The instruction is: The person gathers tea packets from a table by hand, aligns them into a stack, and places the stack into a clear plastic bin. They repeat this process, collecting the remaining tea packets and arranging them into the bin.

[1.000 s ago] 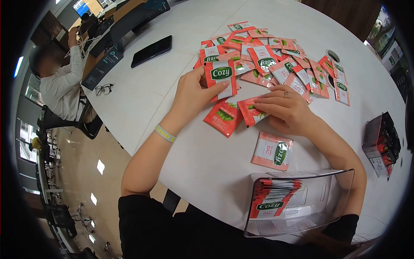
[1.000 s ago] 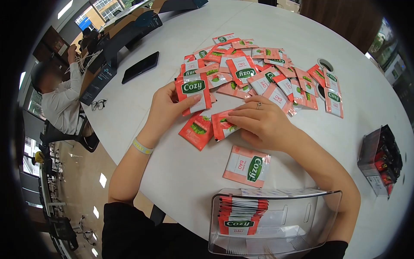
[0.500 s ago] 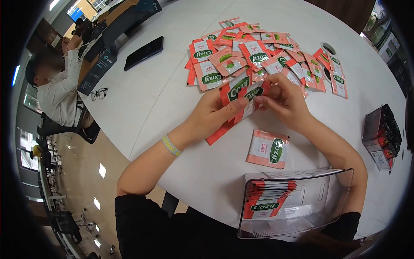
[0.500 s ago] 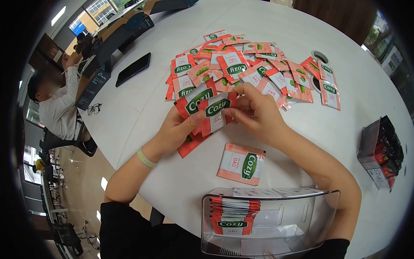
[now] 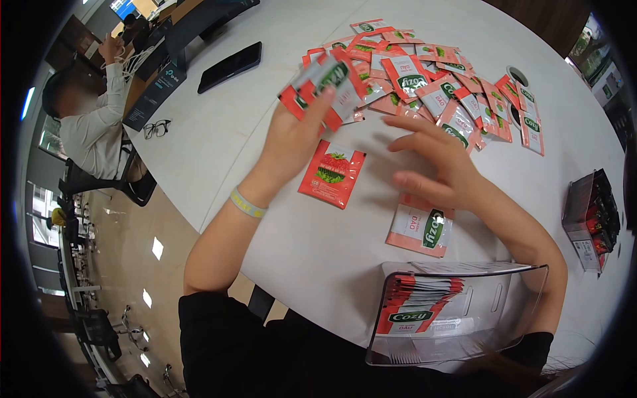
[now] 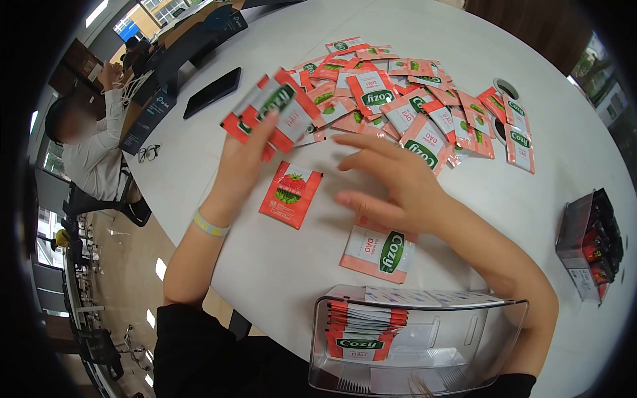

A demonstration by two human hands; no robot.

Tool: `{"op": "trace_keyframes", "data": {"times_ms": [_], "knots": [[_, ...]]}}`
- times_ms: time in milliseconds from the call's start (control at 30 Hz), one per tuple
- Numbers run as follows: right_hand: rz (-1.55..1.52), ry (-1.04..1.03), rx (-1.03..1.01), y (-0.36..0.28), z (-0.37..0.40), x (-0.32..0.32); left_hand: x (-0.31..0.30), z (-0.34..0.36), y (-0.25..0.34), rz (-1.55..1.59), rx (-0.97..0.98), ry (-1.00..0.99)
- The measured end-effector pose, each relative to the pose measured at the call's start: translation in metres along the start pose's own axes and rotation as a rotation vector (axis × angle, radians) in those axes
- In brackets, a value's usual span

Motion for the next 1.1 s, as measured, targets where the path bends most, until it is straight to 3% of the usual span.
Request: {"op": "trace_keyframes", "data": {"times_ms": [33,100,167,267,400,467,600,667,733,767,833,933,1100], "knots": [[0.026,-0.099,-0.151,-0.013,-0.002,0.009,-0.002,-0.003,0.0,-0.001,-0.001,0.006],[0.033,-0.23,-0.129,-0.015,-0.001,0.024,-0.006,-0.006,-0.009,0.419,-0.124,0.008],[0.234,-0.386,-0.195,-0.02,0.0,0.04,-0.008,-0.008,-0.011,0.452,-0.141,0.068],[0.227,-0.467,-0.193,-0.024,0.001,0.056,-0.007,-0.011,-0.018,0.581,-0.169,0.008],[0.214,-0.332,-0.142,-0.021,-0.001,0.047,-0.006,-0.012,-0.024,0.618,-0.225,-0.028],[0.358,-0.16,-0.115,-0.012,-0.002,0.027,-0.007,-0.012,-0.025,0.61,-0.219,-0.038],[0.365,-0.106,0.07,0.007,0.003,0.013,-0.009,-0.009,-0.026,0.346,-0.183,0.004],[0.38,-0.041,-0.016,-0.002,0.0,0.014,-0.007,-0.006,-0.025,0.272,-0.162,0.005],[0.394,0.024,-0.104,-0.011,-0.002,0.012,0.002,-0.003,-0.019,-0.274,-0.108,-0.042],[0.386,-0.001,-0.095,-0.01,-0.002,0.014,0.005,0.001,-0.018,-0.271,-0.107,-0.043],[0.38,-0.025,-0.082,-0.008,-0.002,0.016,0.026,0.015,0.008,-0.723,0.227,-0.057],[0.374,-0.046,-0.069,-0.006,0.0,0.016,0.036,0.018,0.002,-0.781,0.27,-0.11],[0.357,0.021,-0.213,-0.013,0.002,0.017,0.044,0.02,0.002,-0.823,0.324,-0.183]]}}
Point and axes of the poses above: each hand's wrist, its own z-axis away from the middle knuckle, its own x-axis out of the palm, y = z × x, the point moved 9 cm from there along -z, towards the middle knuckle, and after that the axes turned 7 degrees about -x, right-handed, at the moved point
